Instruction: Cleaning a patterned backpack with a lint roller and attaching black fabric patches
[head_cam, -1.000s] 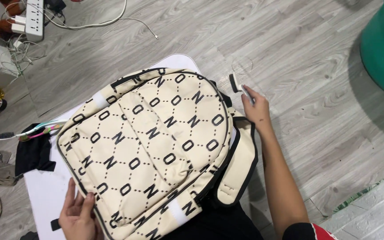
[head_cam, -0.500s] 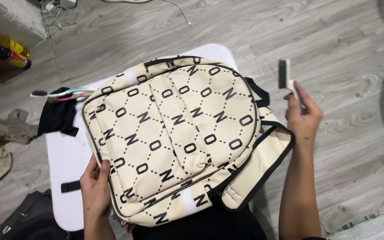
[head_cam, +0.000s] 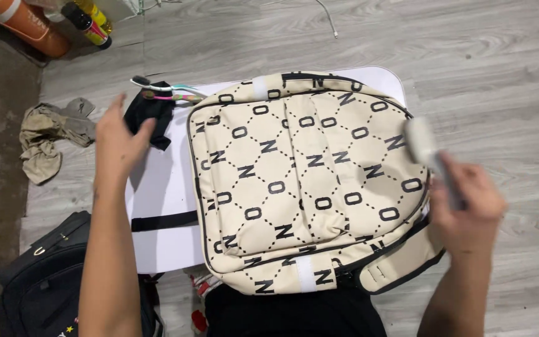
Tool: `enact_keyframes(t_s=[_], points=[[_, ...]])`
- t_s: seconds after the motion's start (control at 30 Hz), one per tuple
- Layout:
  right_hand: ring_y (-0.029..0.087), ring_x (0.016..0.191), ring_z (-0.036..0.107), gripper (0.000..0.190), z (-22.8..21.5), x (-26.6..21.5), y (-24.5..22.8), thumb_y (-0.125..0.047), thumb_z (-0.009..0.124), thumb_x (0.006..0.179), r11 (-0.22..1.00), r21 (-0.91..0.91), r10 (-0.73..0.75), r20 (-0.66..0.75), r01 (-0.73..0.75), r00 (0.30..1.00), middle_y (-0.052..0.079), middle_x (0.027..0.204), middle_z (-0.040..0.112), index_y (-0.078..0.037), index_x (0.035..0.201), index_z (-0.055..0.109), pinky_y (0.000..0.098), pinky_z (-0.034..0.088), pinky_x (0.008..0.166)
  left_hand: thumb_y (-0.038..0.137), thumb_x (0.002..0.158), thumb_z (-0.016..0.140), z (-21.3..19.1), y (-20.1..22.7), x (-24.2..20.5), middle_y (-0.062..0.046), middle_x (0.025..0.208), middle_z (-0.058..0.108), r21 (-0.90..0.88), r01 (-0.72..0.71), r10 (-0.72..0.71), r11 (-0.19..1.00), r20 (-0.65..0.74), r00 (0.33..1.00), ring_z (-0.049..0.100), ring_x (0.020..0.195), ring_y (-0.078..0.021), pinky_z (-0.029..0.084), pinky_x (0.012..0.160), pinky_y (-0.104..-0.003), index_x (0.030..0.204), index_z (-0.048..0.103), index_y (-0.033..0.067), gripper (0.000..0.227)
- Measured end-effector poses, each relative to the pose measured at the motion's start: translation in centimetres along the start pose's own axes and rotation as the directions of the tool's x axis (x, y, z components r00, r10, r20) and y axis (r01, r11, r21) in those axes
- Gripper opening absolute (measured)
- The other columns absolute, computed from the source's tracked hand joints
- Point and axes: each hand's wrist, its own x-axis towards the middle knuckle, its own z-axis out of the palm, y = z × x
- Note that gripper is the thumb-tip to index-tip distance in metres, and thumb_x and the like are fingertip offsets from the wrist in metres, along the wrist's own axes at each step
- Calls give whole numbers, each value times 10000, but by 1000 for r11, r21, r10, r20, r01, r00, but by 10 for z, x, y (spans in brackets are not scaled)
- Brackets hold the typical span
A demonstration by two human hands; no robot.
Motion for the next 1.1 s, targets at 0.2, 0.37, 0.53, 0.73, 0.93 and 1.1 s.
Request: enact_keyframes(t_s=[0.2,0.37,0.53,0.73,0.93,1.1], points=[[221,779,548,286,17,10,-46,7,660,841,995,-37,-87,51,89,995,120,948,577,-12,1125,631,322,446,625,231,748,564,23,-11,15,-217,969,577,206,38,-47,978,40,998,516,918,-408,421,707,-508,1168,530,31,467],[257,783,521,335,22,14,-47,-67,646,820,982,7,-185,193,187,964,117,941,581,-19,1149,602,379,416,733,105,733,583,16,-27,-1,-187,830,585,326,-116,177,938,-166,970,545,752,-371,454,605,-465,1001,662,26,290],[238,719,482,351,30,13,-52,-129,610,844,978,-97,-157,254,187,954,68,871,561,-66,1188,586,364,371,645,108,755,704,-22,-27,-11,-12,820,586,670,-66,398,740,-357,845,532,692,-123,461,484,-183,920,721,165,175],[279,719,501,364,34,12,-57,-135,613,848,974,-162,-115,254,160,960,72,885,572,-77,1207,595,389,364,644,-17,780,635,-58,-2,-46,-161,859,555,160,-270,312,949,-389,867,485,840,-292,382,720,-385,1037,719,8,271],[281,741,516,352,37,9,-58,-144,608,870,963,-218,-99,264,159,959,64,893,573,-86,1217,607,388,353,641,-26,758,545,-22,59,-50,-172,889,470,-125,-398,350,909,-293,890,477,839,-310,395,778,-387,993,631,-30,250],[260,774,517,341,40,5,-56,-132,612,883,959,-229,-106,249,165,963,58,897,574,-86,1221,622,386,359,672,-32,779,546,-7,68,-51,-220,1113,456,-293,-477,452,829,-152,879,505,1030,-347,406,929,-400,1023,568,-39,245]])
